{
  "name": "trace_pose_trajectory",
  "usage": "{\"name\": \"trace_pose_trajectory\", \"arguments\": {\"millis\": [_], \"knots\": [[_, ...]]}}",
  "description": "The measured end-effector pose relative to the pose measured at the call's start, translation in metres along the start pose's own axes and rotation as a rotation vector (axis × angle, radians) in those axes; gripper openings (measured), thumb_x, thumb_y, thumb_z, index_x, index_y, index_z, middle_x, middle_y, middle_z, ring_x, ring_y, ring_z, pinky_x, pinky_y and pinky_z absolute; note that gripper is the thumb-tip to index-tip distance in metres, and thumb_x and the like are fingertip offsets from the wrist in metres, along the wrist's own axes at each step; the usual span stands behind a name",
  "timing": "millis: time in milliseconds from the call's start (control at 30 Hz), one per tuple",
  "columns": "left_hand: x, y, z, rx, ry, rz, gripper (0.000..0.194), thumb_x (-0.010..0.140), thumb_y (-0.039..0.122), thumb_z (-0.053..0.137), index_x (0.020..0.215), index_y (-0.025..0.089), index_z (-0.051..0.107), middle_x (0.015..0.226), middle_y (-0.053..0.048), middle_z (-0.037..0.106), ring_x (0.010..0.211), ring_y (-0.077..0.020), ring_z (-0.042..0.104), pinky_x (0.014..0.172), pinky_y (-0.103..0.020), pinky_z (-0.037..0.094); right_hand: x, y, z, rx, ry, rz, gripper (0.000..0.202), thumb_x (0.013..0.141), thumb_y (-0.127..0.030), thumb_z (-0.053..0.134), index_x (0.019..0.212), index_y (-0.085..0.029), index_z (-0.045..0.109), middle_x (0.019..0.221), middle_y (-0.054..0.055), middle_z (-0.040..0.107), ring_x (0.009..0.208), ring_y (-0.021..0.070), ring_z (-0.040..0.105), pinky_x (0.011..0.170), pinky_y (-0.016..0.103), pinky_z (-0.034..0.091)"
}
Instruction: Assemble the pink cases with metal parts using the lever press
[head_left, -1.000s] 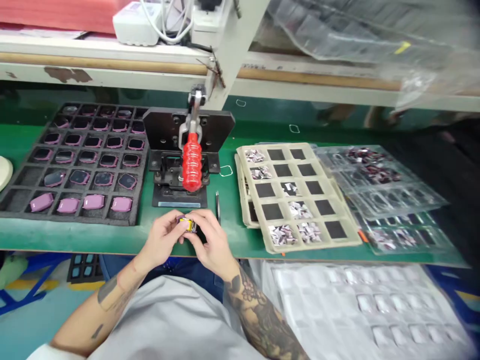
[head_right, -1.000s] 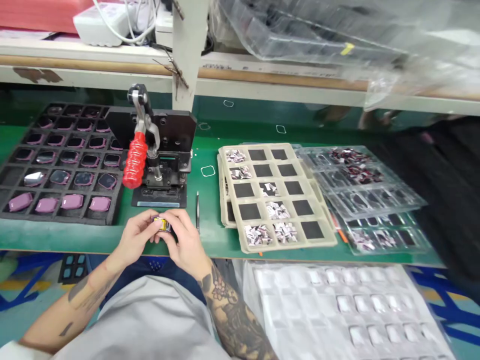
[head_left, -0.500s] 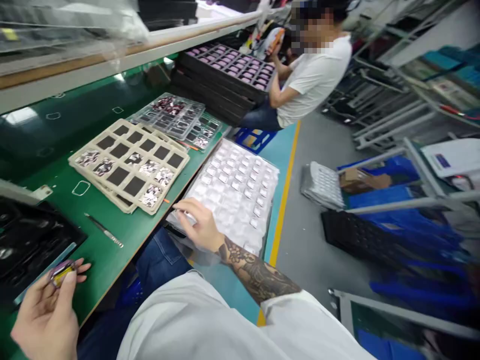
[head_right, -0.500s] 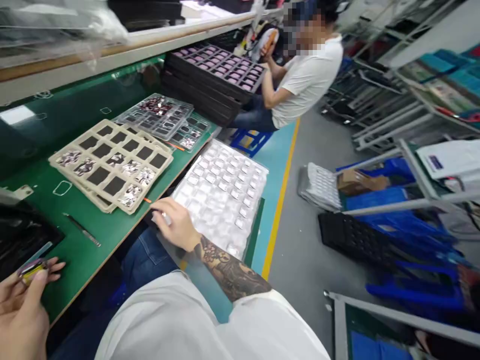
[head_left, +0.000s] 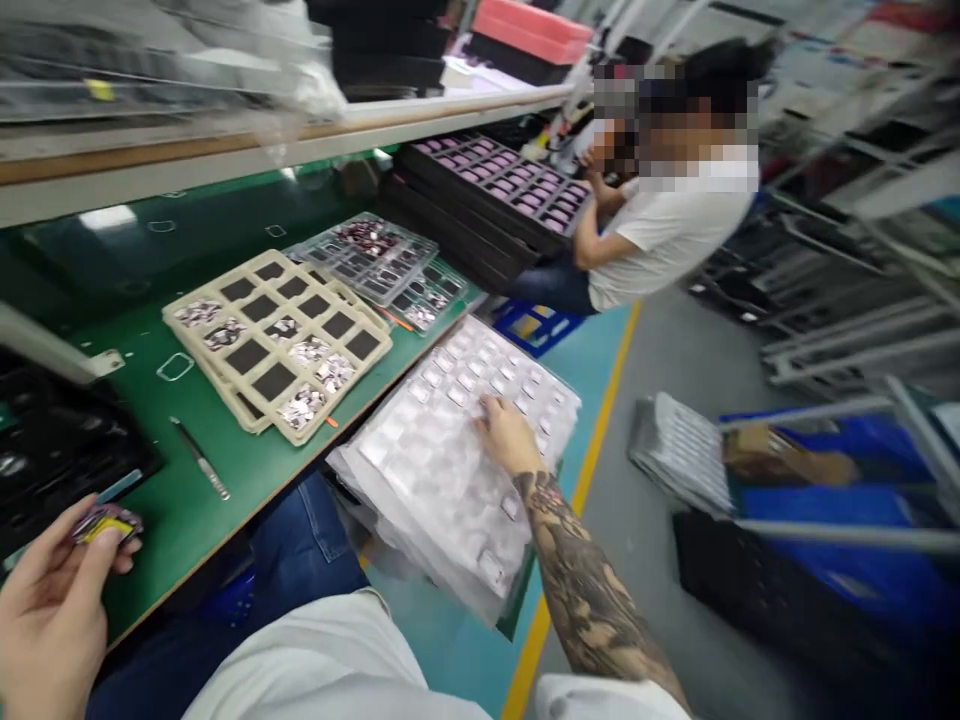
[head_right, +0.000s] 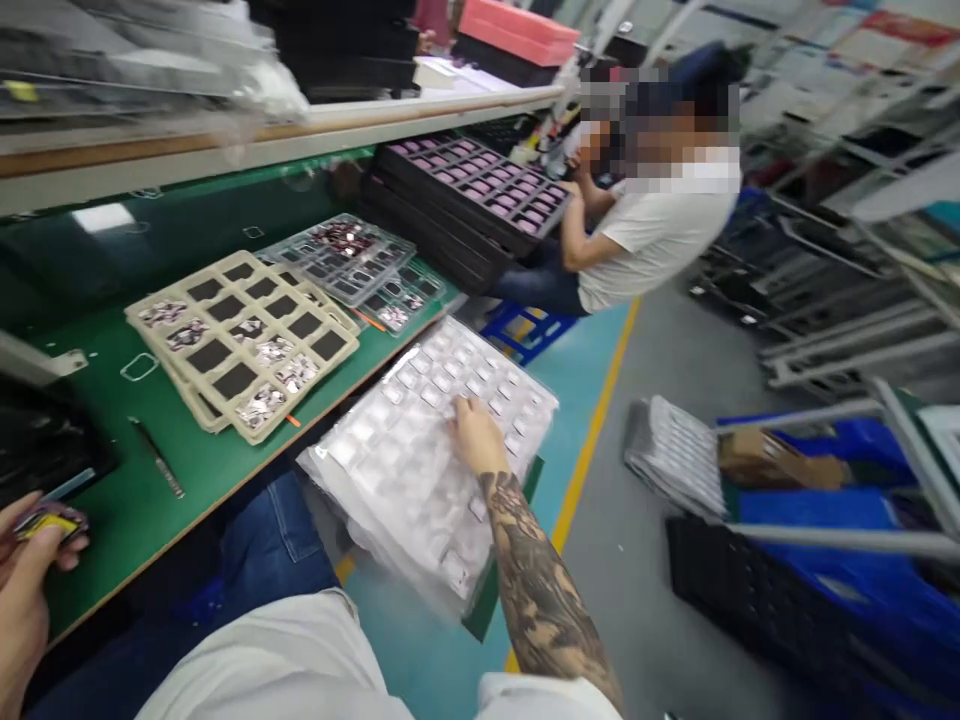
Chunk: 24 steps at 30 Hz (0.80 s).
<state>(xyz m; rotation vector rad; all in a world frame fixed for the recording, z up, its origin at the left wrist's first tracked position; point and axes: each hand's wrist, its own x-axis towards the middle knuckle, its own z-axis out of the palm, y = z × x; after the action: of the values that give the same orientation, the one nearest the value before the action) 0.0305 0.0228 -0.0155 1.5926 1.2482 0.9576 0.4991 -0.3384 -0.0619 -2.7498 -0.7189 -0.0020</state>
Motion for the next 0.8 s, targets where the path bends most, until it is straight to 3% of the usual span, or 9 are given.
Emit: {"name": "trace_pose_trajectory", "arguments": {"millis": [100,167,233,300,400,500,633,700,800], "knots": [[-0.003,0.006,0.006,-0.171,0.010,-0.047,0.049,0.086,0.046,0.098,0.126,0.025,0.078,0.101,0.001,0.086,0.082,-0.0219,0.083,0.075,-0.032,0.072,0.001,-0.014,-0.017,-0.011,0.113,-0.044,0.030,0.101,-0.024,0.055,0.109,-0.012,0.082,0.113,0.018,0.072,0.089,0.0256,0.065,0.082,0.039,0.053],[-0.001,0.002,0.008,-0.278,-0.011,-0.083,0.052,0.084,0.046,0.100,0.120,0.022,0.071,0.101,-0.003,0.087,0.086,-0.0245,0.086,0.077,-0.031,0.073,-0.002,-0.036,-0.029,0.004,0.261,-0.073,0.034,0.104,-0.031,0.055,0.108,-0.012,0.082,0.111,0.019,0.070,0.089,0.0272,0.066,0.081,0.041,0.054],[-0.001,-0.002,0.010,-0.321,-0.052,-0.135,0.056,0.085,0.048,0.099,0.123,0.021,0.068,0.102,-0.007,0.088,0.088,-0.0283,0.088,0.077,-0.035,0.073,-0.010,-0.073,-0.038,0.131,0.456,-0.157,0.031,0.106,-0.040,0.063,0.111,-0.018,0.085,0.093,0.011,0.071,0.079,0.0251,0.065,0.075,0.040,0.053],[-0.002,-0.002,0.013,-0.323,-0.121,-0.177,0.065,0.090,0.050,0.095,0.139,0.020,0.066,0.105,-0.009,0.088,0.085,-0.0285,0.087,0.074,-0.036,0.072,-0.021,-0.124,-0.040,0.407,0.471,-0.355,0.019,0.104,-0.035,0.072,0.115,-0.026,0.085,0.093,0.007,0.077,0.081,0.0245,0.071,0.076,0.038,0.057],[-0.004,0.005,0.021,-0.357,-0.172,-0.185,0.066,0.094,0.052,0.090,0.146,0.017,0.068,0.104,-0.011,0.087,0.075,-0.0233,0.084,0.067,-0.032,0.067,-0.040,-0.215,-0.028,0.813,0.193,-0.693,0.025,0.104,-0.027,0.070,0.126,-0.030,0.081,0.111,0.010,0.082,0.102,0.0301,0.078,0.090,0.045,0.064],[-0.001,0.012,0.023,-0.456,-0.131,-0.195,0.057,0.091,0.055,0.090,0.128,0.015,0.076,0.099,-0.012,0.086,0.068,-0.0211,0.081,0.059,-0.028,0.062,-0.062,-0.303,-0.004,1.075,-0.147,-0.947,0.031,0.106,-0.032,0.067,0.135,-0.029,0.077,0.119,0.013,0.081,0.111,0.0335,0.077,0.096,0.053,0.065],[0.000,0.014,0.008,-0.568,-0.040,-0.203,0.051,0.092,0.052,0.091,0.125,0.015,0.076,0.099,-0.010,0.084,0.072,-0.0207,0.082,0.061,-0.026,0.061,-0.097,-0.388,0.030,1.232,-0.425,-0.939,0.033,0.109,-0.017,0.062,0.136,-0.032,0.074,0.108,0.008,0.082,0.094,0.0253,0.080,0.082,0.042,0.069],[-0.003,0.011,-0.002,-0.582,0.011,-0.202,0.048,0.095,0.049,0.089,0.128,0.016,0.076,0.103,-0.010,0.084,0.078,-0.0197,0.081,0.066,-0.026,0.063,-0.110,-0.415,0.042,1.256,-0.547,-0.901,0.036,0.111,-0.016,0.060,0.139,-0.032,0.073,0.109,0.008,0.081,0.093,0.0231,0.081,0.078,0.038,0.070],[-0.008,0.001,-0.012,-0.588,0.045,-0.189,0.051,0.097,0.047,0.088,0.135,0.016,0.076,0.103,-0.010,0.083,0.081,-0.0189,0.079,0.071,-0.027,0.064,-0.122,-0.439,0.056,1.221,-0.593,-0.913,0.029,0.111,-0.018,0.062,0.127,-0.032,0.082,0.125,0.010,0.077,0.110,0.0248,0.080,0.086,0.039,0.072]]}}
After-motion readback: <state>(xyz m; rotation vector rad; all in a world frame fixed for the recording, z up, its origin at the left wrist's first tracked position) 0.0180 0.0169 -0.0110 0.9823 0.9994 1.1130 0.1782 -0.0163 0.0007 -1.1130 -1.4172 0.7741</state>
